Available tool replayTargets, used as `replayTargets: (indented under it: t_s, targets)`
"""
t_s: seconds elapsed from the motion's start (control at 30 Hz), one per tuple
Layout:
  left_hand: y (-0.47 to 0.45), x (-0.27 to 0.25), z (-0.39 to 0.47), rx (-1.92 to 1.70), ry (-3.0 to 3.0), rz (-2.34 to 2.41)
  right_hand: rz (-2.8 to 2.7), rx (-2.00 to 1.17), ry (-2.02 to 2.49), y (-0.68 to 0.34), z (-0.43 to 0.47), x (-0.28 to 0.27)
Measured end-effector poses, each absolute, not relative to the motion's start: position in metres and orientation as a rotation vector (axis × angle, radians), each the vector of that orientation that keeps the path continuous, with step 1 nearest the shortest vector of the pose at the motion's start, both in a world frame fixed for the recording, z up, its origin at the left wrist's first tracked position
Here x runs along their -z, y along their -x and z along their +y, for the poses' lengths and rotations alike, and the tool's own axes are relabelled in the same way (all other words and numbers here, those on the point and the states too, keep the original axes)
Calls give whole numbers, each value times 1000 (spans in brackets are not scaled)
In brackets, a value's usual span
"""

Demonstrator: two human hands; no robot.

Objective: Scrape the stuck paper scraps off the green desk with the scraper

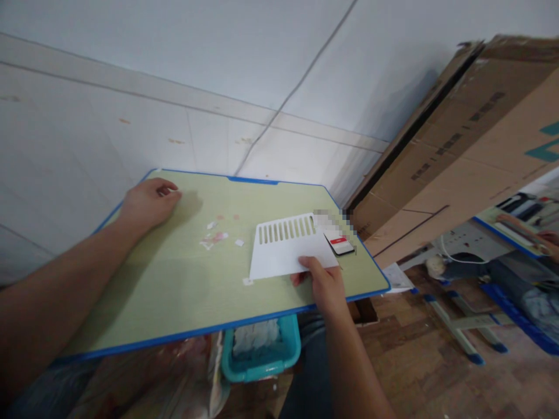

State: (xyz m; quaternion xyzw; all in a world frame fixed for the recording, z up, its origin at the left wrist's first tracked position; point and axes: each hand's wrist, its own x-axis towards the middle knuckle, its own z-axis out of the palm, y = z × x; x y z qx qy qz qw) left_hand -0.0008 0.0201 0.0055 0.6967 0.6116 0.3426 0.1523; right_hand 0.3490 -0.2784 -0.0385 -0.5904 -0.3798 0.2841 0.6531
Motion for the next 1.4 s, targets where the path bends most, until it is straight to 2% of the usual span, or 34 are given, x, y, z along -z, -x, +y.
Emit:
replayTargets:
  t_s: [0.13, 0.47, 0.73, 1.07, 1.4]
  targets:
    - [-2, -12, 11, -965, -2036, 1765, -792, -755, 1288, -347, -276, 35]
    - [-6, -22, -6, -815, -2085, 1861, -696, -767, 1231, -334, -276, 19]
    - [-15, -41, 10, -775, -2301, 1755, -660, -759, 1247, -337, -276, 24]
    - [-6, -1, 38, -812, -2317, 1777, -612, -768, 1234, -340, -282, 28]
    - [-5, 0, 41, -826, -2302, 1739, -661, -749, 1286, -338, -290, 18]
